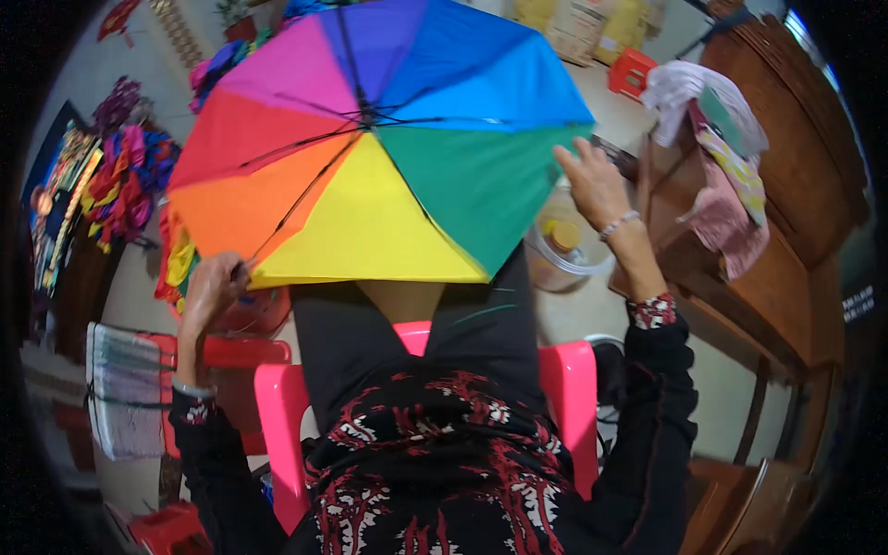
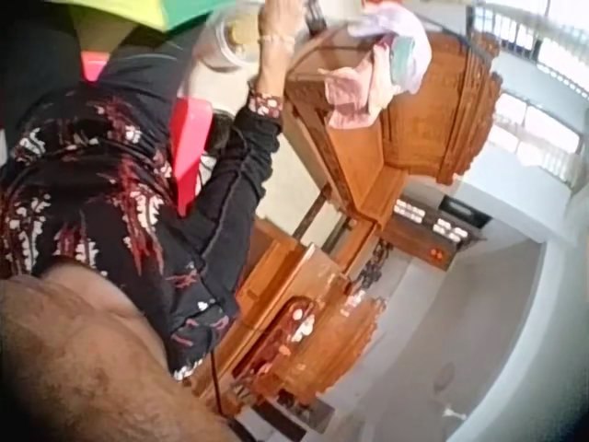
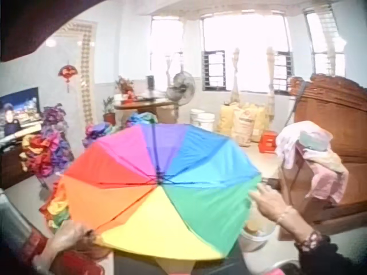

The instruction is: Repairing a colorful umbrella by stitching the fabric to the metal frame ribs using a needle and thread.

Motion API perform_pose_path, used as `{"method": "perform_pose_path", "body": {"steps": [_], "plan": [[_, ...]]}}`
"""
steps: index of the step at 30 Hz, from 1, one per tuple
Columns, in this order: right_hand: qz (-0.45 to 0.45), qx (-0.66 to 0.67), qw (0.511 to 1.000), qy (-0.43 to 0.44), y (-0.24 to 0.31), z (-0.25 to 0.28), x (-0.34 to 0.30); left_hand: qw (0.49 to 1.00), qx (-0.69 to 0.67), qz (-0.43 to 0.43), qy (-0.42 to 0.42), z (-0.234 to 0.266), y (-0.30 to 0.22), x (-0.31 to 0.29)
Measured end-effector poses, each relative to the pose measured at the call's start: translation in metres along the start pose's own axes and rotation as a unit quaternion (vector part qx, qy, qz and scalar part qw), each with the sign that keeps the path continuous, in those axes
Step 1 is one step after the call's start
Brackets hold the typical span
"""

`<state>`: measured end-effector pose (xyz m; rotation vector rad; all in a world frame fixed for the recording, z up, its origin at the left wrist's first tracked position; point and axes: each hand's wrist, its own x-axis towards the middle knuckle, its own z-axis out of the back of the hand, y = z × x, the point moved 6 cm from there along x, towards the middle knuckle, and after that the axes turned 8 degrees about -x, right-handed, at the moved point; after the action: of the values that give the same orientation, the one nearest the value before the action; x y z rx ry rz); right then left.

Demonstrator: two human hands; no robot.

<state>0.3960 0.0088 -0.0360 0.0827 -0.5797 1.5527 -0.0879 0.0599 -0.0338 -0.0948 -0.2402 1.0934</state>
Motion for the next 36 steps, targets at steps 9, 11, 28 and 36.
{"method": "perform_pose_path", "body": {"steps": [9, 11, 28, 36], "plan": [[0.087, -0.032, 0.994, 0.050, 0.027, -0.075, -0.011, 0.932, -0.217, 0.095, -0.275, 0.027, 0.056, -0.023], [0.120, 0.010, 0.990, 0.071, 0.044, -0.067, -0.023, 0.899, -0.397, 0.079, -0.168, -0.014, 0.026, -0.001], [0.354, 0.455, 0.809, 0.112, 0.198, 0.029, -0.031, 0.940, -0.244, -0.230, 0.062, -0.092, -0.100, -0.031], [0.371, 0.364, 0.850, 0.085, 0.195, 0.019, -0.061, 0.931, -0.235, -0.243, 0.141, -0.102, -0.111, -0.019]]}}
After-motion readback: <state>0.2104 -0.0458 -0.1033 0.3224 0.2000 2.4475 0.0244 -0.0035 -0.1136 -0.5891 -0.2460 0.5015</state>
